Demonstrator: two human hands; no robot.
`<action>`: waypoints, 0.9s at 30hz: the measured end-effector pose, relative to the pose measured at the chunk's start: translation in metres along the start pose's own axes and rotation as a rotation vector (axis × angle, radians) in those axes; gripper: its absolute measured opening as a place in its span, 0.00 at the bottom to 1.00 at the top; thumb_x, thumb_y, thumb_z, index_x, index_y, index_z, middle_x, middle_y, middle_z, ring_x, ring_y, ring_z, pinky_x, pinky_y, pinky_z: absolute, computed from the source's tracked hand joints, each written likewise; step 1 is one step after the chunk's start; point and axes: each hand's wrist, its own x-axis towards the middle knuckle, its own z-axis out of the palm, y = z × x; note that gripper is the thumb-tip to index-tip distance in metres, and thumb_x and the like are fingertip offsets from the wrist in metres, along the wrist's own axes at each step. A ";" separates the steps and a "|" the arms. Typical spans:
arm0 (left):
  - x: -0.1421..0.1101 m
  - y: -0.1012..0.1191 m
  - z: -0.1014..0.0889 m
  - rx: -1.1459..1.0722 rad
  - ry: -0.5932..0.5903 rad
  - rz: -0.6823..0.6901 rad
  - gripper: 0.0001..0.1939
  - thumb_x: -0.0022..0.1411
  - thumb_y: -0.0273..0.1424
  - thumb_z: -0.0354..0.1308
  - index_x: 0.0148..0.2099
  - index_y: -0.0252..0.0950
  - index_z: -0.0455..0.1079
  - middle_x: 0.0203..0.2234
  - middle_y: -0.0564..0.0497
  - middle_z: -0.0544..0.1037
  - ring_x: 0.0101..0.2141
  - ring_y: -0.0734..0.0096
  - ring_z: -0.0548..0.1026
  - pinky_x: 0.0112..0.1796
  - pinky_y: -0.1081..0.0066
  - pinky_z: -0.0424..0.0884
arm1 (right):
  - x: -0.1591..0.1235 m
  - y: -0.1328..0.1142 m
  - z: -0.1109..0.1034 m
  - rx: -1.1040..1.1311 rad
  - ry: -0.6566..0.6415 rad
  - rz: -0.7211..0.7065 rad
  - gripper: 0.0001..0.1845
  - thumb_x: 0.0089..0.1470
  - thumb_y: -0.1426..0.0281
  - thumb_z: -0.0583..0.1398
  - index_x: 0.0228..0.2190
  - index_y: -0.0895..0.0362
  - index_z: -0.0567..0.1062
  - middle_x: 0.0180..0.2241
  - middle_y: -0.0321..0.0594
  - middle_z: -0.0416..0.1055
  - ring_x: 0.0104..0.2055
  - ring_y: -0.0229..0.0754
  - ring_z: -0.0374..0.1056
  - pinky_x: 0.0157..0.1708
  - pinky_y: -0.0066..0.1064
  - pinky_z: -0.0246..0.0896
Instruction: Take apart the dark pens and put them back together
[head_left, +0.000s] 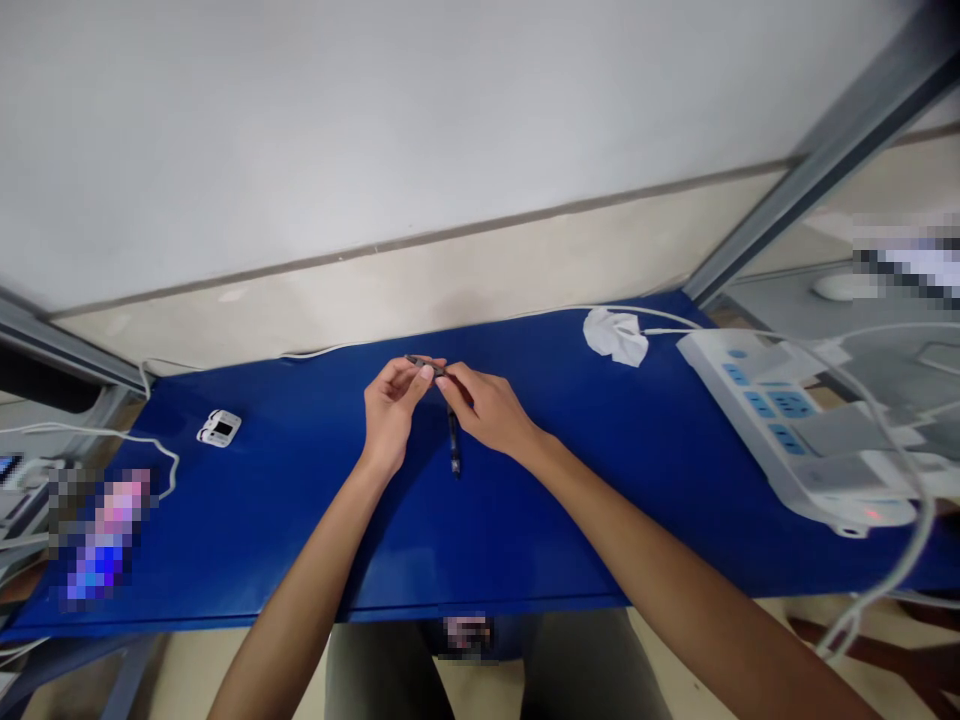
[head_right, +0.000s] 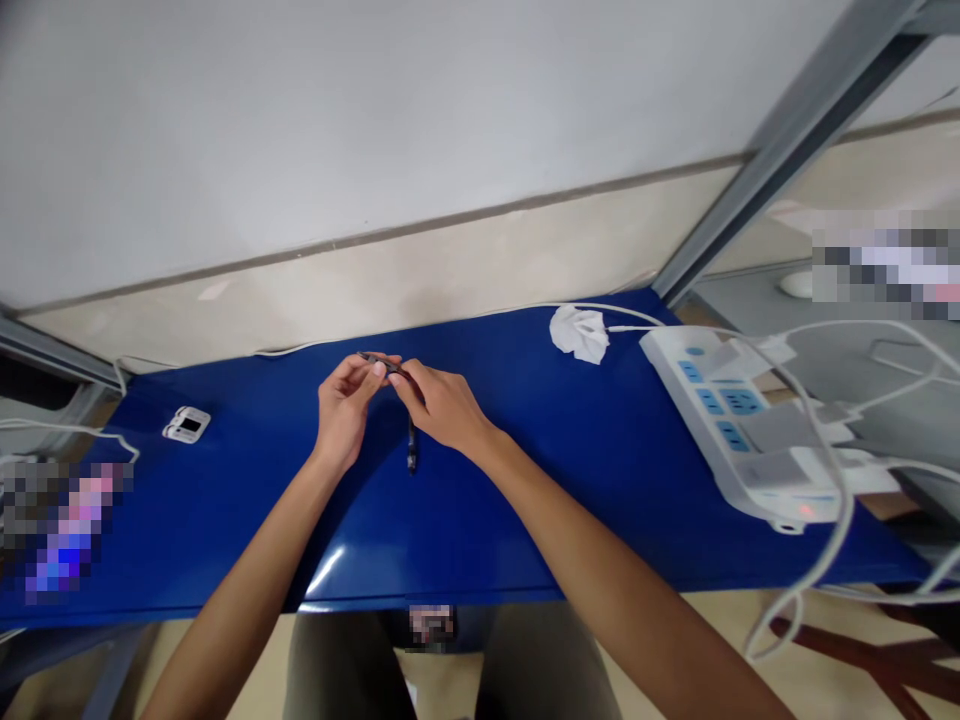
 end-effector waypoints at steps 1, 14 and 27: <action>0.000 0.000 0.000 -0.001 0.006 0.004 0.13 0.63 0.41 0.71 0.40 0.39 0.76 0.45 0.45 0.85 0.50 0.58 0.83 0.53 0.57 0.77 | 0.000 0.000 0.000 0.001 -0.003 -0.002 0.18 0.76 0.57 0.47 0.41 0.52 0.70 0.33 0.40 0.75 0.32 0.44 0.70 0.34 0.34 0.57; 0.000 -0.003 0.001 0.020 0.048 0.002 0.15 0.62 0.43 0.71 0.37 0.39 0.72 0.38 0.49 0.84 0.44 0.63 0.83 0.49 0.61 0.77 | 0.000 0.000 0.003 0.073 0.005 0.060 0.14 0.74 0.55 0.52 0.50 0.52 0.66 0.36 0.40 0.78 0.34 0.45 0.74 0.33 0.33 0.58; 0.000 0.000 0.001 0.012 0.049 -0.001 0.15 0.62 0.42 0.71 0.38 0.37 0.72 0.40 0.46 0.85 0.45 0.63 0.83 0.48 0.63 0.76 | -0.001 0.001 0.007 0.096 0.016 0.071 0.12 0.73 0.56 0.54 0.47 0.52 0.64 0.39 0.43 0.79 0.36 0.48 0.77 0.32 0.33 0.60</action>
